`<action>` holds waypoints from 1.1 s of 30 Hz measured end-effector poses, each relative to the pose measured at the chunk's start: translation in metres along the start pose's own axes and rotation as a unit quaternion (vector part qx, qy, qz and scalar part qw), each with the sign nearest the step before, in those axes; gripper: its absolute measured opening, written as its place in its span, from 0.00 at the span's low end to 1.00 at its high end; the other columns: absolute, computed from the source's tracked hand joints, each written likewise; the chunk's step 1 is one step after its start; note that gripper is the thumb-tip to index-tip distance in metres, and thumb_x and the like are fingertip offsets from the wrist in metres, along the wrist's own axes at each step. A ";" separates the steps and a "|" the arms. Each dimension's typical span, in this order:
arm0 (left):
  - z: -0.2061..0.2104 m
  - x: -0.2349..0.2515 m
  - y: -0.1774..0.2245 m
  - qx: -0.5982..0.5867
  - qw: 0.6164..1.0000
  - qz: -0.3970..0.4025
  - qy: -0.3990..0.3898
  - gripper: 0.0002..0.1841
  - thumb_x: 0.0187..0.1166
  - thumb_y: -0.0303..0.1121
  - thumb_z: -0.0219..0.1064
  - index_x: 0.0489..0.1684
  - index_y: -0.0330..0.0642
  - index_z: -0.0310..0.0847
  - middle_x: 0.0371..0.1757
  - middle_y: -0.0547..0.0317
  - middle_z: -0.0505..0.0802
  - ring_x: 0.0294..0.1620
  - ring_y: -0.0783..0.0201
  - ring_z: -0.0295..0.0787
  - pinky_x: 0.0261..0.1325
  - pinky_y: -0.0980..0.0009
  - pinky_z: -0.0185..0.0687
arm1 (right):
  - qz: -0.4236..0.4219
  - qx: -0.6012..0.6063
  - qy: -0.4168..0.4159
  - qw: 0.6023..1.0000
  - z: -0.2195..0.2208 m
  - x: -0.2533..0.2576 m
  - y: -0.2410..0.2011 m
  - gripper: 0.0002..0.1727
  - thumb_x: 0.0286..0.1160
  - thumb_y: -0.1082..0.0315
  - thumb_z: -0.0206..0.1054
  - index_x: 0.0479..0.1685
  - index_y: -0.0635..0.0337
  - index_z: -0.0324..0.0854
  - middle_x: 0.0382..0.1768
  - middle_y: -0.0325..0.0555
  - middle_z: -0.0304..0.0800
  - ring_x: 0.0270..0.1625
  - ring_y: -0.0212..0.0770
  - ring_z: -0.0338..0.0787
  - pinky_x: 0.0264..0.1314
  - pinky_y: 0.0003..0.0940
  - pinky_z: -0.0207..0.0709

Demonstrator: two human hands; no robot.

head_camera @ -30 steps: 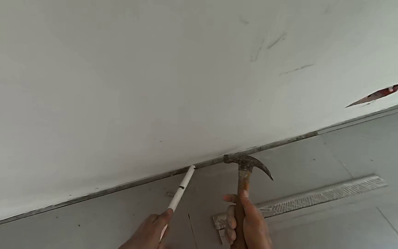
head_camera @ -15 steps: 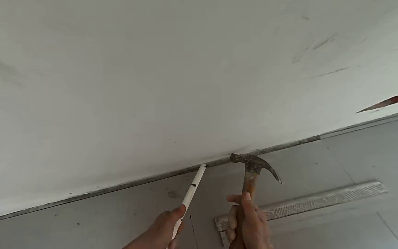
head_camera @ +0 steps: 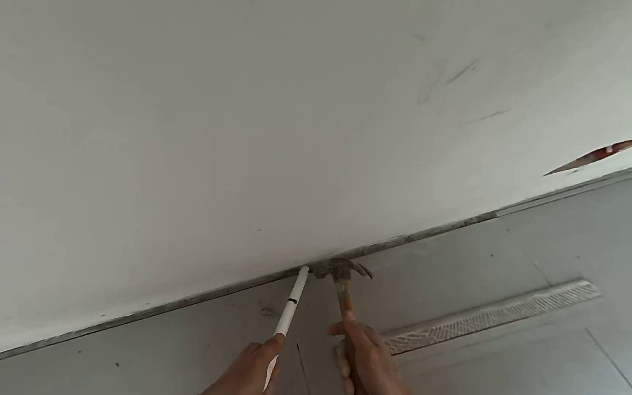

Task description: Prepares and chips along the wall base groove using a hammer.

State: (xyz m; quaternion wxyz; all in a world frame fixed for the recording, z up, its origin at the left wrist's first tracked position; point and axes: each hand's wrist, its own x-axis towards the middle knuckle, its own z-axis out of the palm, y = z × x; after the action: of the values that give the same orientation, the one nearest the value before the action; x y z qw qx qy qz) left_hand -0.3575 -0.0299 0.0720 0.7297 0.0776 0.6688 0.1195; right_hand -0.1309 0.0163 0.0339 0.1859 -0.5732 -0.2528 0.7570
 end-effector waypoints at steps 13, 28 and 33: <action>-0.028 0.011 -0.012 -0.033 0.995 0.031 -0.090 0.26 0.95 0.56 0.40 0.32 0.48 0.71 0.16 0.66 0.72 0.10 0.68 0.68 0.21 0.64 0.85 | -0.144 0.066 0.056 0.986 0.009 -0.008 0.013 0.34 0.95 0.50 0.30 0.59 0.71 0.76 0.10 0.42 0.78 0.09 0.38 0.81 0.09 0.37 0.81; -0.048 0.017 -0.023 -0.029 0.991 0.050 -0.122 0.27 0.95 0.55 0.38 0.28 0.49 0.71 0.15 0.66 0.72 0.09 0.69 0.68 0.21 0.65 0.85 | -0.055 -0.008 0.019 0.998 0.009 -0.001 0.013 0.35 0.96 0.48 0.33 0.60 0.70 0.78 0.11 0.44 0.77 0.09 0.39 0.79 0.10 0.37 0.79; -0.050 0.016 -0.026 -0.033 0.991 0.048 -0.118 0.29 0.94 0.56 0.38 0.27 0.48 0.71 0.13 0.66 0.72 0.09 0.67 0.70 0.22 0.62 0.86 | -0.109 0.032 0.044 0.993 0.017 -0.004 0.021 0.36 0.94 0.49 0.29 0.56 0.71 0.77 0.10 0.42 0.78 0.08 0.38 0.81 0.09 0.37 0.81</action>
State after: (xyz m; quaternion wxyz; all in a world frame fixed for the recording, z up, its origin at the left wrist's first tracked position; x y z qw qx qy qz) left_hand -0.4043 -0.0525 0.0445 0.7990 0.0994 0.5693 0.1662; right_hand -0.1462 -0.0056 0.0285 0.2965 -0.5689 -0.2811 0.7137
